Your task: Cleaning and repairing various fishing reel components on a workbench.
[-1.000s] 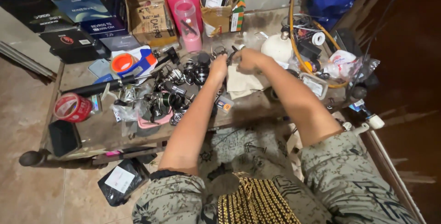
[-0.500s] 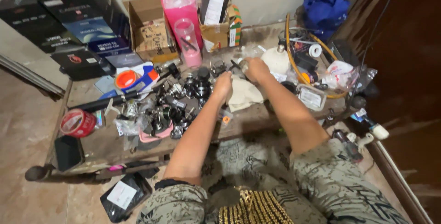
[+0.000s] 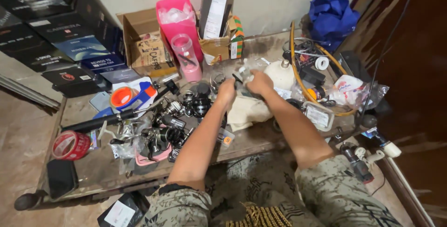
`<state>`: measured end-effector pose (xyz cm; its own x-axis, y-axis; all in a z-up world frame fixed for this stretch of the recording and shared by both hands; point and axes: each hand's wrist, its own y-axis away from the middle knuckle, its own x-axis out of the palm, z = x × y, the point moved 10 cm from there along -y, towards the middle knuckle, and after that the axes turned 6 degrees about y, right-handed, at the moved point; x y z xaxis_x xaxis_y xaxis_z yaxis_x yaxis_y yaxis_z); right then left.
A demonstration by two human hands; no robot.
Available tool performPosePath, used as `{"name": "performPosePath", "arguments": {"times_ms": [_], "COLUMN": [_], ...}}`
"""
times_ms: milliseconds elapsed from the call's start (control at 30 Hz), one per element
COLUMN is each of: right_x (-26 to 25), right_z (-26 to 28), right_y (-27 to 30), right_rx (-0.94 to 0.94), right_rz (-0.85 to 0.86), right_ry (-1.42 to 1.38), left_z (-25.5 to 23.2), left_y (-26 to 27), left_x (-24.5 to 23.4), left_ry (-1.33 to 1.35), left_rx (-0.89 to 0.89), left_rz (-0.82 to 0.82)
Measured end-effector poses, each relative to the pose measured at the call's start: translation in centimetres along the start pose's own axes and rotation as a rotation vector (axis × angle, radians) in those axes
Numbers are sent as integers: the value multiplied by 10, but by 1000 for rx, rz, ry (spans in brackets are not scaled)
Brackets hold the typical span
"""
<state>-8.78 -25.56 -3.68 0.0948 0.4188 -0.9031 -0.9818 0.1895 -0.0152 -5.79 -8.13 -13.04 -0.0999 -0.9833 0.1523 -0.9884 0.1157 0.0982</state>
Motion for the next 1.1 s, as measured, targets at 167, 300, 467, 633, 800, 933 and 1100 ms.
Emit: {"name": "performPosePath", "arguments": {"times_ms": [167,300,467,633,800,933,1100], "right_x": [-5,-17,-8,-49,-47,-42,-16], "right_z": [-7,3,-6,-3,-10,-3,-1], "right_y": [-27,-31,-66,-87,-119,-144,-172], "right_rx": [-86,34,11,51,133,13,0], "right_rz": [10,132,38,-265,-397,-416,-321], "right_ry": [-527,-926,-949,-502,-427,-420,-381], "left_z": [-4,-26,-57,-103,-95,-63,-52], "left_y": [-4,-14,-41,-33,-50,-82,-98], "left_x": [18,28,34,46,42,31,19], "left_ry": [97,31,-127,-64,-224,-209,-231], "left_rx": [-60,-6,212,190,113,134,261], "left_rz": [37,56,3,-50,-125,-173,-190]}}
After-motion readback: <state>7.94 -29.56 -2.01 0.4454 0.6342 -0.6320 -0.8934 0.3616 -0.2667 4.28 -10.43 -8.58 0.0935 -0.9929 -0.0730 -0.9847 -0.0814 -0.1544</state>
